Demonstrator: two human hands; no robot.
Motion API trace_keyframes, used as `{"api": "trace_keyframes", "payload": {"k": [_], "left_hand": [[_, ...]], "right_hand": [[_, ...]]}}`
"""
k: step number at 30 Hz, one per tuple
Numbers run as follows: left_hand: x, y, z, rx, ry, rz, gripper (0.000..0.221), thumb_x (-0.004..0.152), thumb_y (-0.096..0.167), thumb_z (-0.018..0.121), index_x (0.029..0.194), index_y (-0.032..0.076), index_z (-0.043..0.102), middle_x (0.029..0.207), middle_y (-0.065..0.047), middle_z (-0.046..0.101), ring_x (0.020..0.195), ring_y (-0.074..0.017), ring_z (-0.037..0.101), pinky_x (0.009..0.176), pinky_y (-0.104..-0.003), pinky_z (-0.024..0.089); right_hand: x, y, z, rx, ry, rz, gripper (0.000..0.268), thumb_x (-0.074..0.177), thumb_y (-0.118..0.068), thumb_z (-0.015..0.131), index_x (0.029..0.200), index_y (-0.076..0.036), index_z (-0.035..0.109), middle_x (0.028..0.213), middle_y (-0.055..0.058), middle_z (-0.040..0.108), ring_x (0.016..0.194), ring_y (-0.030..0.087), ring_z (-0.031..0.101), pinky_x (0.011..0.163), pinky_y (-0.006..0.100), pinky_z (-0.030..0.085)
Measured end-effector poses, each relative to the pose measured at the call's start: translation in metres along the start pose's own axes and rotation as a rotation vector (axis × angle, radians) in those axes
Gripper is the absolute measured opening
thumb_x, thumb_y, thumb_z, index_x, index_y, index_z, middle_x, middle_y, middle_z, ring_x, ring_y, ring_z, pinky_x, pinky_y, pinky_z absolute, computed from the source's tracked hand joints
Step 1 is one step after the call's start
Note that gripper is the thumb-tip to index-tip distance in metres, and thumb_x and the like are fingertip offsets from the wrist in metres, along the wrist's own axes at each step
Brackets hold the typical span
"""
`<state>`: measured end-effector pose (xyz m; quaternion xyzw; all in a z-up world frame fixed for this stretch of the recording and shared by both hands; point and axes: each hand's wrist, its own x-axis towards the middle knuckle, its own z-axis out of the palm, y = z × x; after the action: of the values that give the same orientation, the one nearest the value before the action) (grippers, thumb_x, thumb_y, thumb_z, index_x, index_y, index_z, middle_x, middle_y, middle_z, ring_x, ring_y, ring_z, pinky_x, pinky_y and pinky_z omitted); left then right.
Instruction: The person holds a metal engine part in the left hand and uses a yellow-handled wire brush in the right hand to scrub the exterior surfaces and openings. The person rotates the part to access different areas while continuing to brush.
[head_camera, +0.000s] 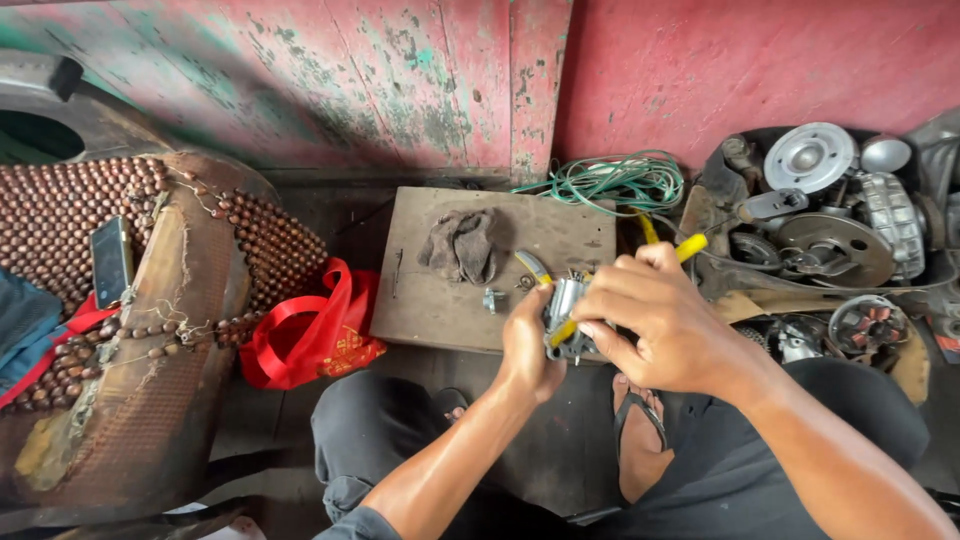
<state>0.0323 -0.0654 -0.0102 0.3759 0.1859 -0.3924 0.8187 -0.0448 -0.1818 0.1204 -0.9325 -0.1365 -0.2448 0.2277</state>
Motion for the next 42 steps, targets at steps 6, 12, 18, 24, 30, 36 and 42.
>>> {"api": "trace_keyframes", "payload": {"k": [6,12,18,24,30,36,42], "left_hand": [[-0.040,0.024,0.012,-0.031,-0.034,-0.064,0.030,0.102,0.024,0.053,0.110,-0.003,0.063,0.102,-0.024,0.063,0.092,-0.0285,0.064,0.090,-0.043,0.054],[-0.049,0.034,0.018,-0.030,0.003,-0.047,0.033,0.101,0.024,0.053,0.111,-0.005,0.063,0.097,-0.023,0.058,0.087,-0.0278,0.058,0.087,-0.041,0.052],[-0.026,0.017,-0.004,0.014,0.007,-0.020,0.031,0.100,0.023,0.053,0.112,-0.004,0.063,0.095,-0.021,0.059,0.084,-0.0262,0.059,0.077,-0.037,0.051],[-0.035,0.027,0.006,0.038,-0.011,-0.024,0.032,0.101,0.024,0.050,0.114,-0.003,0.063,0.099,-0.023,0.058,0.092,-0.0283,0.058,0.088,-0.045,0.052],[-0.056,0.038,0.022,0.018,-0.006,-0.029,0.035,0.102,0.023,0.049,0.117,-0.005,0.062,0.108,-0.027,0.058,0.099,-0.0289,0.055,0.094,-0.047,0.050],[-0.047,0.029,0.009,0.041,-0.020,-0.009,0.033,0.101,0.022,0.050,0.117,-0.004,0.064,0.098,-0.024,0.060,0.087,-0.0270,0.057,0.078,-0.039,0.051],[-0.056,0.035,0.014,0.010,-0.029,-0.024,0.029,0.100,0.021,0.052,0.112,-0.003,0.065,0.094,-0.024,0.059,0.083,-0.0243,0.052,0.080,-0.039,0.051]], "right_hand": [[-0.004,0.018,0.000,-0.129,0.011,0.072,0.007,0.096,-0.027,0.064,0.092,-0.026,0.070,0.078,-0.007,0.061,0.075,0.017,0.061,0.085,0.037,0.038],[-0.005,0.017,0.007,-0.077,-0.022,0.107,0.005,0.092,-0.020,0.068,0.090,-0.024,0.070,0.076,-0.005,0.061,0.074,0.019,0.061,0.083,0.039,0.039],[-0.012,-0.001,0.021,0.044,-0.047,0.072,0.011,0.096,-0.022,0.064,0.086,-0.024,0.070,0.076,-0.006,0.060,0.069,0.018,0.056,0.083,0.035,0.039],[-0.004,0.007,0.004,-0.013,-0.020,0.117,0.009,0.094,-0.020,0.064,0.089,-0.024,0.071,0.076,-0.006,0.061,0.070,0.018,0.059,0.083,0.038,0.040],[-0.006,0.013,0.004,-0.117,-0.007,0.114,0.008,0.095,-0.019,0.065,0.094,-0.022,0.072,0.078,-0.004,0.061,0.072,0.019,0.059,0.084,0.039,0.039],[-0.005,-0.008,0.014,0.044,-0.016,0.064,0.013,0.097,-0.022,0.064,0.084,-0.023,0.067,0.077,-0.005,0.060,0.072,0.018,0.059,0.084,0.036,0.038],[-0.004,0.005,0.000,-0.060,0.040,0.102,0.012,0.099,-0.024,0.065,0.087,-0.023,0.067,0.080,-0.006,0.061,0.074,0.018,0.058,0.088,0.037,0.036]]}}
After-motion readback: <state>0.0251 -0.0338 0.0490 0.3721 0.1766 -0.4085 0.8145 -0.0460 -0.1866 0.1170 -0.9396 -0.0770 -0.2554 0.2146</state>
